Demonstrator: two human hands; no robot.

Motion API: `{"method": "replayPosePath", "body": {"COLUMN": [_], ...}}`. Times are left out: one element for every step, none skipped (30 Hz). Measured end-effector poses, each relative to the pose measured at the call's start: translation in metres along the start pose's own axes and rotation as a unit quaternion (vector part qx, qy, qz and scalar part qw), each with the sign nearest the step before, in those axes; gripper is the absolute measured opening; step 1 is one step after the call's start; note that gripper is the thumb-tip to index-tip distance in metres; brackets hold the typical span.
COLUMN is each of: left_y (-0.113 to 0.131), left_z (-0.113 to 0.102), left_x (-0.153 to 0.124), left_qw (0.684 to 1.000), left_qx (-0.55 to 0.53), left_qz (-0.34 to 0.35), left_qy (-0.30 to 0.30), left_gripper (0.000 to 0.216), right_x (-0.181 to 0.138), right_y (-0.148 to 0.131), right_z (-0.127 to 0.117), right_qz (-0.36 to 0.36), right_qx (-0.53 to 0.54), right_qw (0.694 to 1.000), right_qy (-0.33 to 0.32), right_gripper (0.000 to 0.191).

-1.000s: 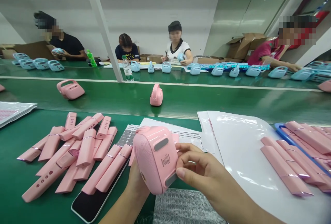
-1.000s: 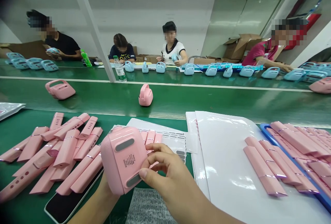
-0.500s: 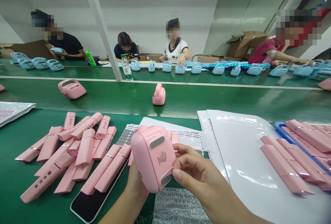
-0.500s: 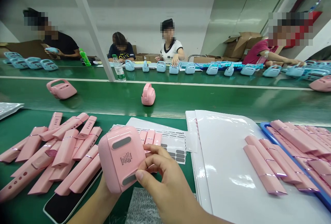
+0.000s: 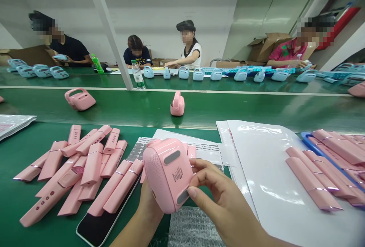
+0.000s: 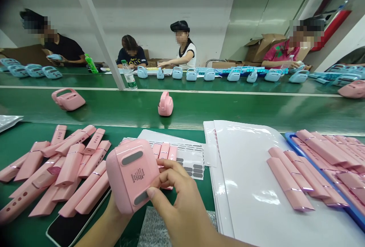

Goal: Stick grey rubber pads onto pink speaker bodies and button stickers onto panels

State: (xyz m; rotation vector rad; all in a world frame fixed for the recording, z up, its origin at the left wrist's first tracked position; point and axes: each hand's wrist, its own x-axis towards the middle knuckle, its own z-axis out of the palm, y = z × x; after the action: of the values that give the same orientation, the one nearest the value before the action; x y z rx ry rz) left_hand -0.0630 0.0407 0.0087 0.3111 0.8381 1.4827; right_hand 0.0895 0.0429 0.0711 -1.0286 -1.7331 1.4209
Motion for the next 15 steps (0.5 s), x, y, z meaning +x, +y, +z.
{"method": "replayPosePath", "body": {"left_y": [0.000, 0.000, -0.001, -0.001, -0.002, -0.003, -0.004, -0.005, -0.007, -0.008, -0.008, -0.009, -0.009, -0.009, -0.009], "left_z": [0.001, 0.001, 0.001, 0.002, 0.002, 0.002, 0.002, 0.002, 0.002, 0.002, 0.002, 0.003, 0.004, 0.005, 0.006], "left_x": [0.000, 0.000, 0.000, -0.001, -0.002, -0.003, -0.004, -0.005, -0.006, -0.006, -0.007, -0.007, -0.007, -0.007, -0.007], "left_qw": [1.000, 1.000, 1.000, 1.000, 1.000, 1.000, 1.000, 0.999, 0.999, 0.999, 0.998, 0.998, 0.996, 0.995, 0.994], "left_qx": [0.002, 0.001, -0.002, -0.005, -0.010, -0.017, -0.023, -0.028, -0.032, -0.035, -0.039, -0.044, -0.052, -0.059, -0.064], "left_qz": [0.009, 0.017, 0.024, 0.028, 0.029, 0.025, 0.020, 0.018, 0.018, 0.018, 0.018, 0.015, 0.007, -0.004, -0.013], "left_qy": [0.002, 0.005, 0.009, 0.009, 0.007, 0.005, 0.005, 0.007, 0.014, 0.025, 0.038, 0.052, 0.066, 0.079, 0.087], "left_gripper": [0.024, 0.023, 0.022, 0.022, 0.023, 0.024, 0.026, 0.027, 0.028, 0.028, 0.026, 0.024, 0.021, 0.019, 0.017], "right_x": [0.000, 0.000, 0.001, 0.001, 0.002, 0.003, 0.004, 0.005, 0.006, 0.008, 0.009, 0.010, 0.011, 0.012, 0.012], "right_y": [0.001, 0.002, 0.003, 0.005, 0.007, 0.009, 0.010, 0.011, 0.012, 0.012, 0.012, 0.011, 0.011, 0.011, 0.011], "right_z": [0.001, 0.002, 0.003, 0.004, 0.005, 0.005, 0.006, 0.006, 0.006, 0.006, 0.006, 0.006, 0.006, 0.007, 0.007], "right_qz": [-0.004, -0.007, -0.013, -0.016, -0.014, -0.007, 0.003, 0.011, 0.015, 0.013, 0.007, 0.003, -0.001, -0.001, -0.002], "right_qx": [-0.004, -0.008, -0.008, 0.001, 0.022, 0.056, 0.097, 0.139, 0.175, 0.197, 0.208, 0.211, 0.212, 0.212, 0.214], "right_qw": [1.000, 1.000, 1.000, 1.000, 0.999, 0.998, 0.995, 0.990, 0.984, 0.979, 0.976, 0.975, 0.975, 0.974, 0.974], "right_qy": [0.003, 0.006, 0.010, 0.015, 0.021, 0.020, 0.011, -0.007, -0.029, -0.050, -0.066, -0.073, -0.075, -0.075, -0.075], "right_gripper": [0.011, 0.011, 0.011, 0.011, 0.008, 0.009, 0.016, 0.025, 0.034, 0.040, 0.041, 0.041, 0.040, 0.041, 0.042]}}
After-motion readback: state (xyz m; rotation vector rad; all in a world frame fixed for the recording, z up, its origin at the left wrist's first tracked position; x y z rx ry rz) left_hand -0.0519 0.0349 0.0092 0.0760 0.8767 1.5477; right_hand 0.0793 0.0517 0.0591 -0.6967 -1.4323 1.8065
